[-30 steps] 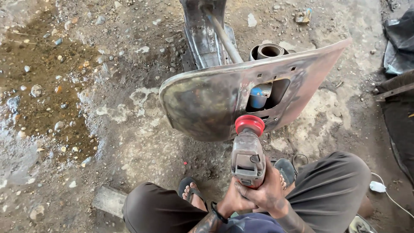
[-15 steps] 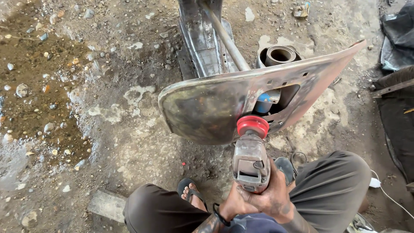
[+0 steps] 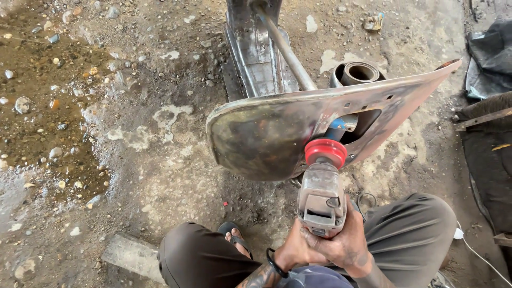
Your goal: Using a power angle grinder to sand and smooth the metal frame of a motorcycle.
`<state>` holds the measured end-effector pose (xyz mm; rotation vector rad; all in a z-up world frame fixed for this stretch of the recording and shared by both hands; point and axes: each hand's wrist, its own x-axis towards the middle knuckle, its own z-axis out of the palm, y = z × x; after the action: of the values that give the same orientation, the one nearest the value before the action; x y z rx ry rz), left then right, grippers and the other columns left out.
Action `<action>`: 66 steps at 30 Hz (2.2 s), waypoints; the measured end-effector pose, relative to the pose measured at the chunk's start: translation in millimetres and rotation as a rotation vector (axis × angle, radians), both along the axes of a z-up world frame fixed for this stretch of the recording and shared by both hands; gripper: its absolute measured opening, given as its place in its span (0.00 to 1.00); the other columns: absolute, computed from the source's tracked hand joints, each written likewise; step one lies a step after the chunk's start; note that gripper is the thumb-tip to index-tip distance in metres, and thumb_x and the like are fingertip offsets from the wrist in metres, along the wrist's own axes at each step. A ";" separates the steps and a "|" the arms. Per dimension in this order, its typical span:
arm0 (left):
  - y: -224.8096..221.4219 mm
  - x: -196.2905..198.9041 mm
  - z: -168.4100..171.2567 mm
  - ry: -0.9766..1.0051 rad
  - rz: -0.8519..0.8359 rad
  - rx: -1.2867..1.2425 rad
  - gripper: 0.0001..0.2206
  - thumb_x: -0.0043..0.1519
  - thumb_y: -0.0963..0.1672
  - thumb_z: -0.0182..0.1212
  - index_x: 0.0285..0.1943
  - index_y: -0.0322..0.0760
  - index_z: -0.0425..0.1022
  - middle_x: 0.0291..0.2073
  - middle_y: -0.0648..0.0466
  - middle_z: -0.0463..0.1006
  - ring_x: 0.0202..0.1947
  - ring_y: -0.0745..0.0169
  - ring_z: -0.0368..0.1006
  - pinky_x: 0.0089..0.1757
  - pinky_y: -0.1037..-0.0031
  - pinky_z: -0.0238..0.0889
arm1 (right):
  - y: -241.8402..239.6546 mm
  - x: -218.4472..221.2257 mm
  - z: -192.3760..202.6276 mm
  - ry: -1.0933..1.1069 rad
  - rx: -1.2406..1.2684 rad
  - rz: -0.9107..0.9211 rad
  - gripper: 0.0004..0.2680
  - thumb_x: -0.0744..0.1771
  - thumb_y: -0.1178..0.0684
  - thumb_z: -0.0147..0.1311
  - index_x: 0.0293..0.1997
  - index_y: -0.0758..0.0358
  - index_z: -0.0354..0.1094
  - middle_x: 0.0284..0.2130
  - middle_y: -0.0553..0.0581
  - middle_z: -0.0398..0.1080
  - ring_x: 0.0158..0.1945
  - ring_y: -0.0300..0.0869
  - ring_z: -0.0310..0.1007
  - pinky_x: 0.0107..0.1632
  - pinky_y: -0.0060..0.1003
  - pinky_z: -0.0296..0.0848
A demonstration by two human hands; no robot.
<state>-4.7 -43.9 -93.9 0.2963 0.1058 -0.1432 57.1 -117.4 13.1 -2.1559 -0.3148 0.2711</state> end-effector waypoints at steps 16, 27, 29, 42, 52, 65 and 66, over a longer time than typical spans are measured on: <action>41.8 8.6 76.6 -0.293 0.217 0.779 0.20 0.48 0.44 0.66 0.50 0.34 0.77 0.46 0.57 0.79 0.50 0.68 0.72 0.53 0.72 0.71 | 8.8 7.7 23.0 -0.056 0.177 -0.007 0.23 0.49 0.55 0.75 0.43 0.65 0.72 0.32 0.56 0.80 0.35 0.37 0.79 0.40 0.34 0.80; 54.3 10.5 136.6 -0.118 0.255 1.068 0.35 0.40 0.50 0.65 0.61 0.36 0.69 0.47 0.55 0.78 0.46 0.73 0.67 0.47 0.72 0.67 | -23.7 33.3 12.7 -0.101 0.331 0.070 0.19 0.51 0.60 0.73 0.43 0.63 0.75 0.40 0.55 0.78 0.42 0.37 0.75 0.50 0.36 0.79; 50.6 4.3 152.2 -0.029 0.201 1.208 0.41 0.39 0.53 0.63 0.66 0.36 0.69 0.45 0.56 0.80 0.43 0.76 0.67 0.44 0.73 0.69 | -61.4 41.0 -23.4 -0.140 0.318 0.060 0.21 0.52 0.60 0.74 0.46 0.63 0.75 0.45 0.55 0.78 0.45 0.37 0.75 0.55 0.37 0.79; -12.5 -42.0 77.2 0.054 0.118 1.166 0.43 0.39 0.53 0.68 0.67 0.31 0.66 0.51 0.51 0.81 0.51 0.68 0.75 0.48 0.73 0.72 | -88.6 -20.9 -62.8 0.213 0.489 0.097 0.26 0.51 0.60 0.76 0.53 0.67 0.73 0.46 0.61 0.81 0.49 0.44 0.81 0.55 0.42 0.79; -11.2 -40.5 74.3 0.102 0.303 1.014 0.19 0.42 0.41 0.64 0.44 0.30 0.76 0.35 0.50 0.82 0.36 0.62 0.76 0.34 0.67 0.72 | -30.3 -7.9 -33.4 0.183 0.467 0.240 0.20 0.53 0.55 0.72 0.46 0.64 0.71 0.34 0.55 0.81 0.37 0.40 0.81 0.43 0.37 0.82; 9.3 -20.7 85.4 0.023 0.348 1.001 0.21 0.44 0.42 0.65 0.48 0.28 0.77 0.39 0.47 0.82 0.40 0.58 0.78 0.40 0.66 0.76 | -6.7 11.8 -9.1 0.134 0.455 0.303 0.19 0.53 0.52 0.70 0.45 0.63 0.72 0.34 0.56 0.81 0.36 0.43 0.81 0.42 0.40 0.82; 11.4 -20.0 89.5 0.028 0.350 1.024 0.22 0.44 0.42 0.65 0.49 0.28 0.76 0.41 0.46 0.83 0.40 0.56 0.79 0.40 0.66 0.76 | -4.4 12.1 -4.1 0.148 0.469 0.305 0.18 0.54 0.53 0.70 0.45 0.63 0.72 0.34 0.56 0.81 0.36 0.43 0.82 0.42 0.39 0.83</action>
<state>-24.7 -32.5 -4.4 1.2876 0.2531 0.2740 69.1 -121.8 9.0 -1.6139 -0.5631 0.4766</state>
